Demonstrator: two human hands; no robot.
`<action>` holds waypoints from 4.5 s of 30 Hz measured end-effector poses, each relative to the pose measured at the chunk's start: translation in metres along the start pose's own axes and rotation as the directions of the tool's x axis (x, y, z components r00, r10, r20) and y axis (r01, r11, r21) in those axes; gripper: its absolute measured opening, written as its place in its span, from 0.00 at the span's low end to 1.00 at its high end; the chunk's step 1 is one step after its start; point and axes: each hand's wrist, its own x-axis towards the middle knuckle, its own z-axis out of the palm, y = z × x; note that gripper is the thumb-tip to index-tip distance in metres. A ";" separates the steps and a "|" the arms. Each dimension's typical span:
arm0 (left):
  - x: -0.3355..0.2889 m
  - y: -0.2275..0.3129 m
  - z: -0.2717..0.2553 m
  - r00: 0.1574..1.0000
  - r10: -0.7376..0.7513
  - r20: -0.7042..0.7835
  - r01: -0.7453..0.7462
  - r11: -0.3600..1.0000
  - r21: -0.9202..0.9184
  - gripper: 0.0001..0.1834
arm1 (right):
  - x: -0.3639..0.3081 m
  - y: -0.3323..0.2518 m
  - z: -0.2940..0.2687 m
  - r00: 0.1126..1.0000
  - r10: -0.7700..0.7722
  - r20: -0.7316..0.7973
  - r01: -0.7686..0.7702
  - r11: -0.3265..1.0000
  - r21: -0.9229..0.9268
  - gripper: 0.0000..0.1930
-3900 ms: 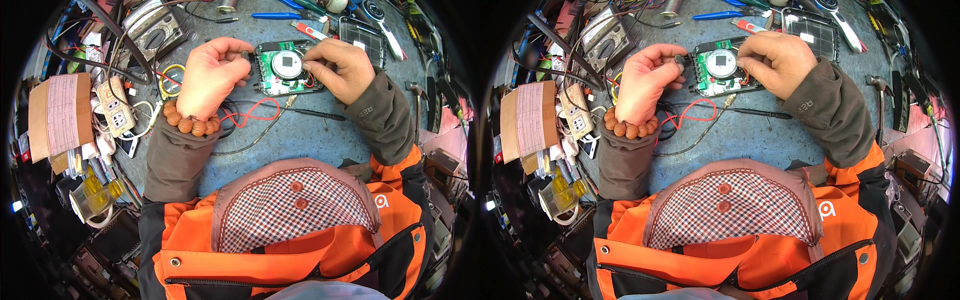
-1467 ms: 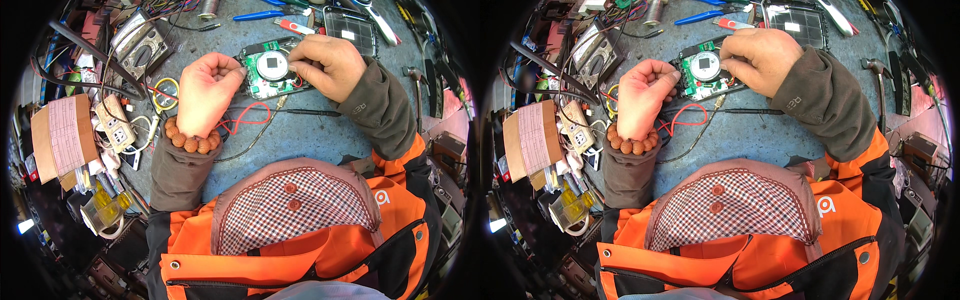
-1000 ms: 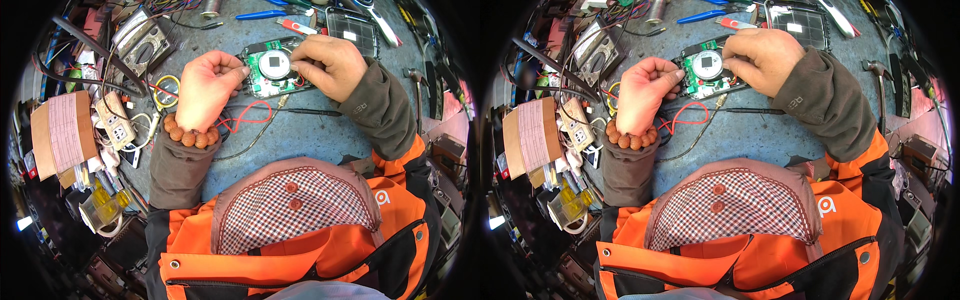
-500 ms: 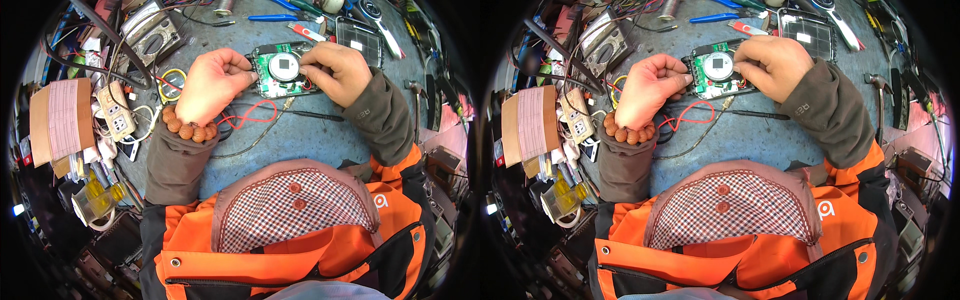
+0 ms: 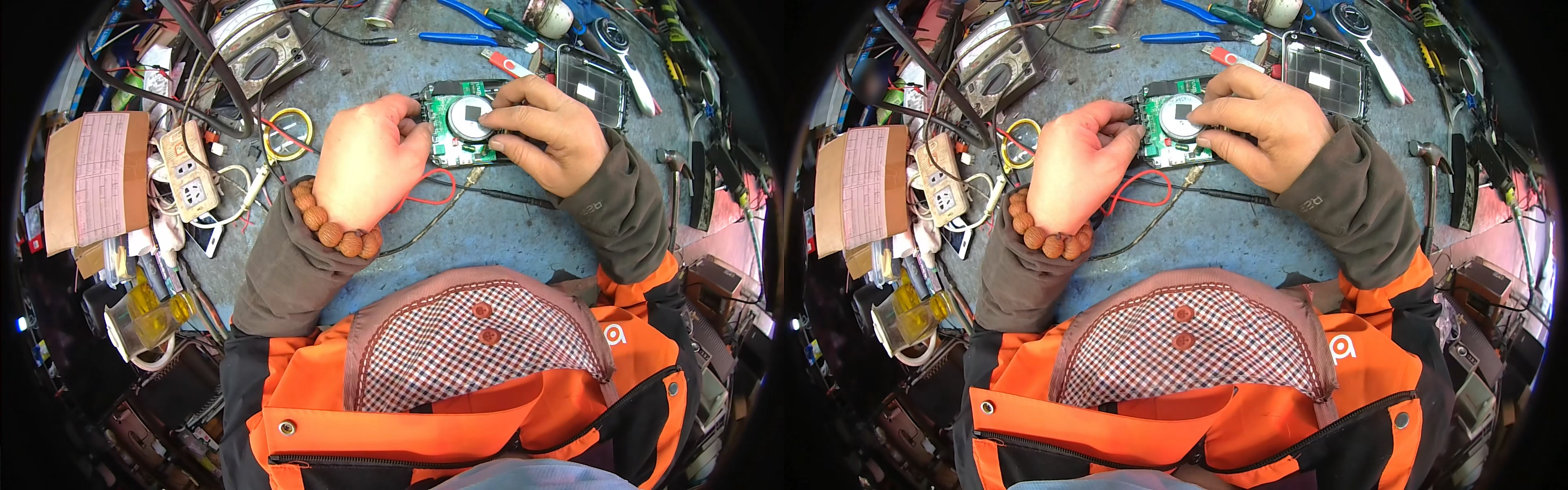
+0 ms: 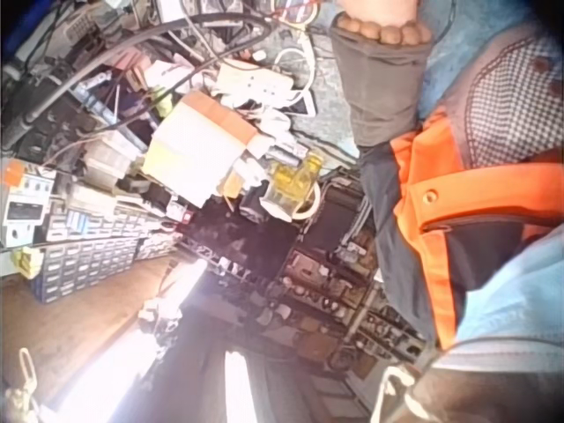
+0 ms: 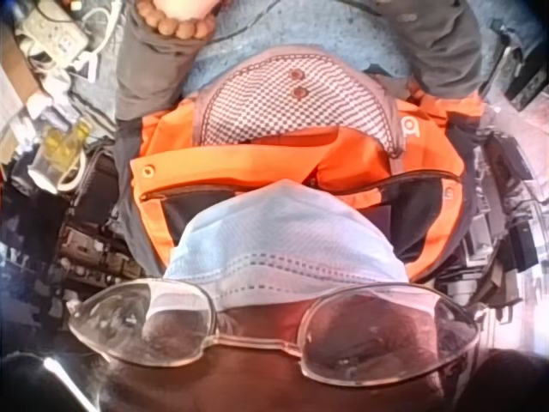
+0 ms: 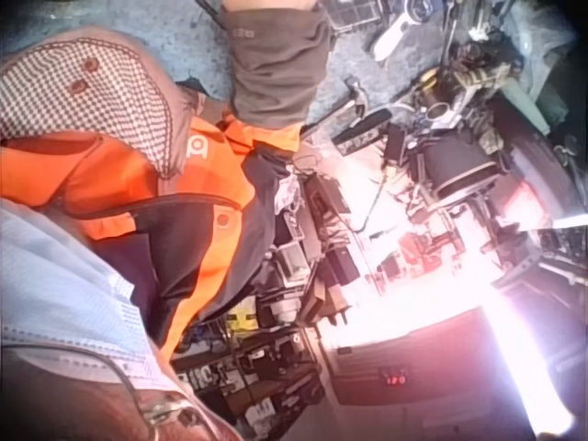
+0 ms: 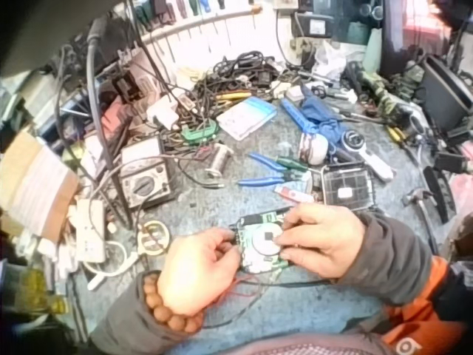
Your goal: The person assembles a small electronic device by connecting wires to a circuit board, inserting a battery, and securing the casing. They use a screwdriver to tighten screws and a soldering iron to make connections. The device is then closed and inspected.
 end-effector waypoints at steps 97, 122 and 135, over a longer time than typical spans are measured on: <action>0.073 -0.091 -0.036 0.999 -0.004 -0.048 0.012 0.985 0.172 0.14 | -0.026 0.026 -0.053 0.803 0.488 -0.343 -0.461 0.872 0.162 0.11; 0.022 0.017 -0.017 0.925 0.376 0.061 -0.378 0.924 0.047 0.10 | 0.095 0.031 -0.063 0.699 -0.110 -0.707 -0.066 0.974 -0.217 0.11; 0.028 0.015 0.023 0.886 0.455 0.090 -0.461 0.844 0.274 0.06 | 0.093 0.016 -0.062 0.747 0.156 -0.647 0.149 0.909 0.390 0.16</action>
